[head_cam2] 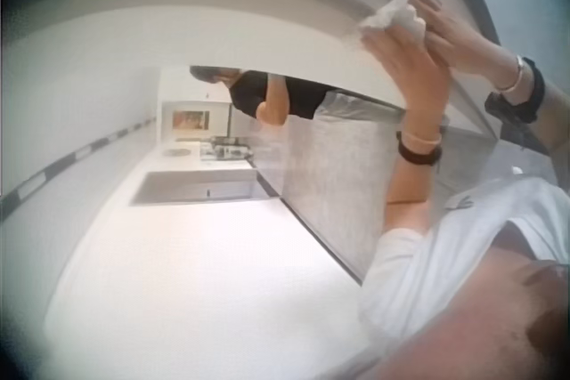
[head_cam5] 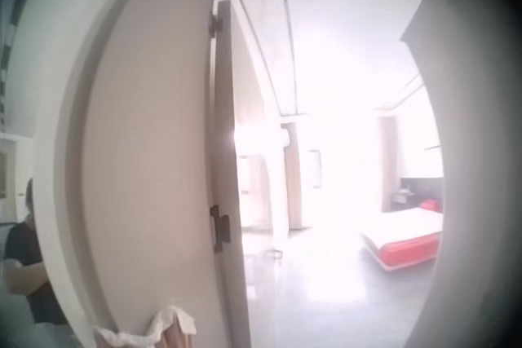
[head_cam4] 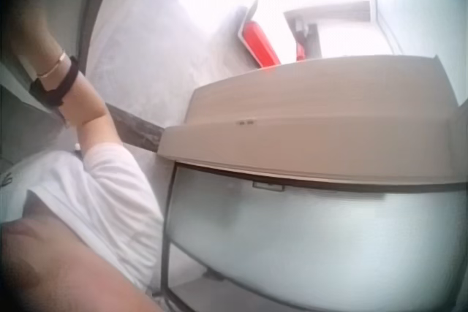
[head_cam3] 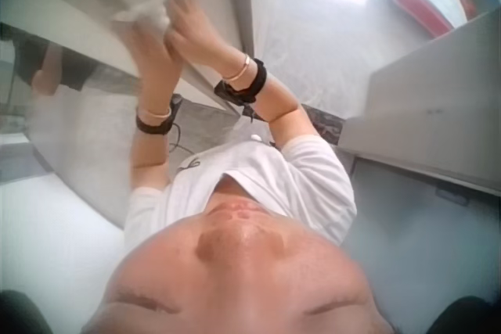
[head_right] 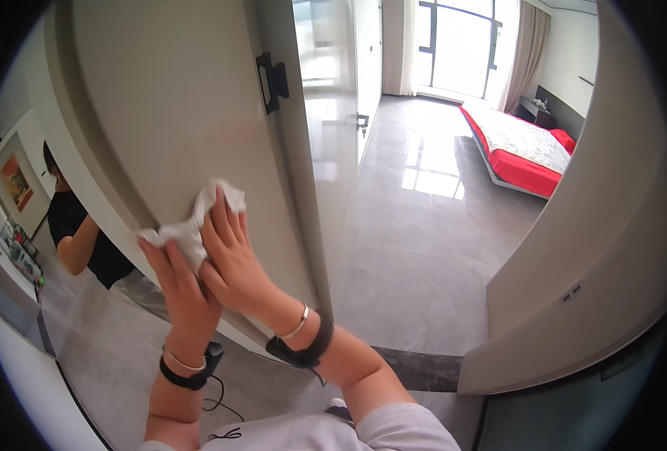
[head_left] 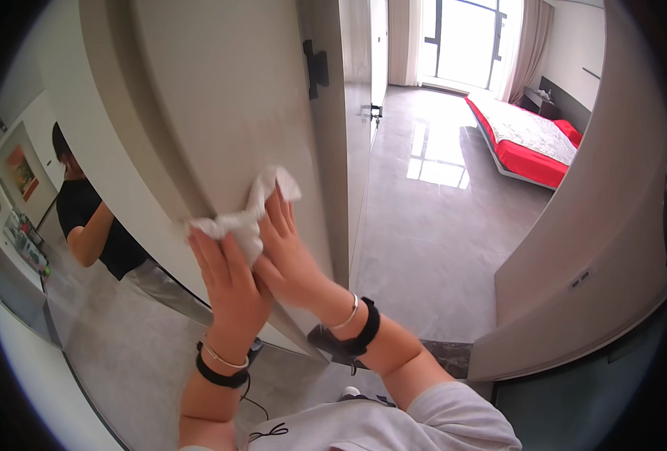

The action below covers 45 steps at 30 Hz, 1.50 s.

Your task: The person wipes a door frame, an appliance, a wooden table, and the floor with a cloth.

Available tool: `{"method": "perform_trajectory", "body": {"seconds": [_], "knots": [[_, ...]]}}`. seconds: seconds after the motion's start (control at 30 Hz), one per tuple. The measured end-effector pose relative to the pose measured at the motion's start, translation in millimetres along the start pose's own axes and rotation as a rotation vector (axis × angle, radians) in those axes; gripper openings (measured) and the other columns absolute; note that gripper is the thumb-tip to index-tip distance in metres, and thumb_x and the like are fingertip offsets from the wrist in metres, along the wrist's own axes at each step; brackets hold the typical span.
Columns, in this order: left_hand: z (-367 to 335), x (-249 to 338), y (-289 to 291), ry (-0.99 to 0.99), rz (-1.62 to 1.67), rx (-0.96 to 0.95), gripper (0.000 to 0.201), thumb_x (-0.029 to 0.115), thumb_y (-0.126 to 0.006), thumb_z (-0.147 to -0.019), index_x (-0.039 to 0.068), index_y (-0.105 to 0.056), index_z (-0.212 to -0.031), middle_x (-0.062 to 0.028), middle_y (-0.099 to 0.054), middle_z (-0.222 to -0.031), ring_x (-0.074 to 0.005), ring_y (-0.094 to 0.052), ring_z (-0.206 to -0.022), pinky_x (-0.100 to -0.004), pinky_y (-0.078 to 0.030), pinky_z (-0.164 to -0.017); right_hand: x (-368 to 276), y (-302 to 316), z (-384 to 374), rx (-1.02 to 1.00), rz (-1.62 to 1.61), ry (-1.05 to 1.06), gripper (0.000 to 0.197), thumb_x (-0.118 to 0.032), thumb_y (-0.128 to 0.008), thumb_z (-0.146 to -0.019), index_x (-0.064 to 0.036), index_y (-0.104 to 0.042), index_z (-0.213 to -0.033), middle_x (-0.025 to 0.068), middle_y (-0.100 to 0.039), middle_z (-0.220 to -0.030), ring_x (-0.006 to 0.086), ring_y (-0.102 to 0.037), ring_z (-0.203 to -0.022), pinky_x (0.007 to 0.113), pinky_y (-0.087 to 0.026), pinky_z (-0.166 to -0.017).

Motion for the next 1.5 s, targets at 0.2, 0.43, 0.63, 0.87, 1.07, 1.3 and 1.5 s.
{"method": "perform_trajectory", "body": {"seconds": [0.2, 0.43, 0.63, 0.87, 1.07, 1.3, 1.5], "knots": [[118.4, 5.2, -46.5, -0.001, -0.121, -0.15, 0.075, 0.021, -0.057, -0.085, -0.007, -0.011, -0.138, -0.0422, -0.006, -0.136, -0.0579, -0.012, -0.126, -0.0593, -0.021, -0.101, 25.9, -33.6, 99.2, -0.167, 0.027, -0.138, 0.059, -0.015, -0.045, -0.076, 0.009, -0.033, -0.129, 0.0327, -0.012, -0.142, 0.0448, -0.004, -0.134, 0.052, -0.006, -0.108], [31.0, -2.3, -18.1, -0.029, -0.035, -0.009, 0.065, 0.019, -0.061, -0.08, -0.013, -0.029, -0.127, -0.04, -0.019, -0.134, -0.0591, -0.025, -0.12, -0.0622, -0.029, -0.096, 12.3, 0.9, 29.0, -0.122, -0.007, -0.056, 0.052, -0.017, -0.046, -0.079, 0.0063, -0.037, -0.125, 0.0315, -0.013, -0.142, 0.0456, -0.007, -0.133, 0.053, -0.005, -0.108], [37.3, -4.7, -29.0, -0.042, -0.107, 0.089, 0.056, 0.02, -0.059, -0.081, -0.011, -0.034, -0.12, -0.0402, -0.024, -0.13, -0.061, -0.031, -0.113, -0.0642, -0.032, -0.09, 18.2, -10.7, 39.3, -0.101, -0.002, -0.032, 0.047, -0.015, -0.044, -0.079, 0.0059, -0.041, -0.122, 0.0303, -0.015, -0.142, 0.0455, -0.009, -0.133, 0.054, -0.002, -0.108], [76.5, -6.7, -35.8, -0.116, -0.202, -0.039, 0.074, 0.025, -0.057, -0.085, -0.01, -0.015, -0.135, -0.0372, -0.009, -0.139, -0.0589, -0.01, -0.126, -0.0643, -0.019, -0.099, 20.8, -23.6, 67.8, -0.09, -0.028, -0.038, 0.049, -0.014, -0.045, -0.078, 0.0076, -0.04, -0.121, 0.0316, -0.016, -0.141, 0.046, -0.01, -0.133, 0.055, -0.003, -0.108], [-1.5, 0.0, -8.6, -0.084, -0.147, 0.101, 0.066, 0.019, -0.054, -0.086, -0.01, -0.019, -0.134, -0.0347, -0.013, -0.139, -0.058, -0.015, -0.126, -0.0612, -0.025, -0.099, 7.6, 0.8, 11.7, -0.026, 0.024, 0.036, 0.051, -0.014, -0.046, -0.076, 0.0076, -0.04, -0.122, 0.0324, -0.017, -0.141, 0.0479, -0.009, -0.132, 0.055, -0.005, -0.107], [98.3, 5.3, -29.6, -0.093, -0.098, -0.098, 0.057, 0.015, -0.051, -0.086, -0.012, -0.024, -0.129, -0.0332, -0.025, -0.134, -0.0578, -0.028, -0.119, -0.0609, -0.028, -0.097, 25.4, -43.3, 114.7, -0.08, -0.043, -0.12, 0.044, -0.013, -0.047, -0.076, 0.0081, -0.046, -0.115, 0.0338, -0.024, -0.137, 0.0507, -0.017, -0.129, 0.056, -0.012, -0.106], [25.0, 8.5, -3.7, -0.063, -0.177, -0.082, 0.05, 0.015, -0.049, -0.087, -0.013, -0.032, -0.126, -0.0324, -0.029, -0.133, -0.0518, -0.032, -0.12, -0.0584, -0.029, -0.099, 5.8, -10.8, 39.7, -0.025, -0.004, 0.026, 0.043, -0.012, -0.046, -0.076, 0.007, -0.046, -0.114, 0.0323, -0.024, -0.137, 0.0502, -0.016, -0.129, 0.055, -0.007, -0.107]]}}
Point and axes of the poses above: each hand's wrist, its own z-axis away from the middle knuckle, its own y-axis out of the back of the hand, x = y × z, the point moved 2 cm from there along -z, towards the middle knuckle
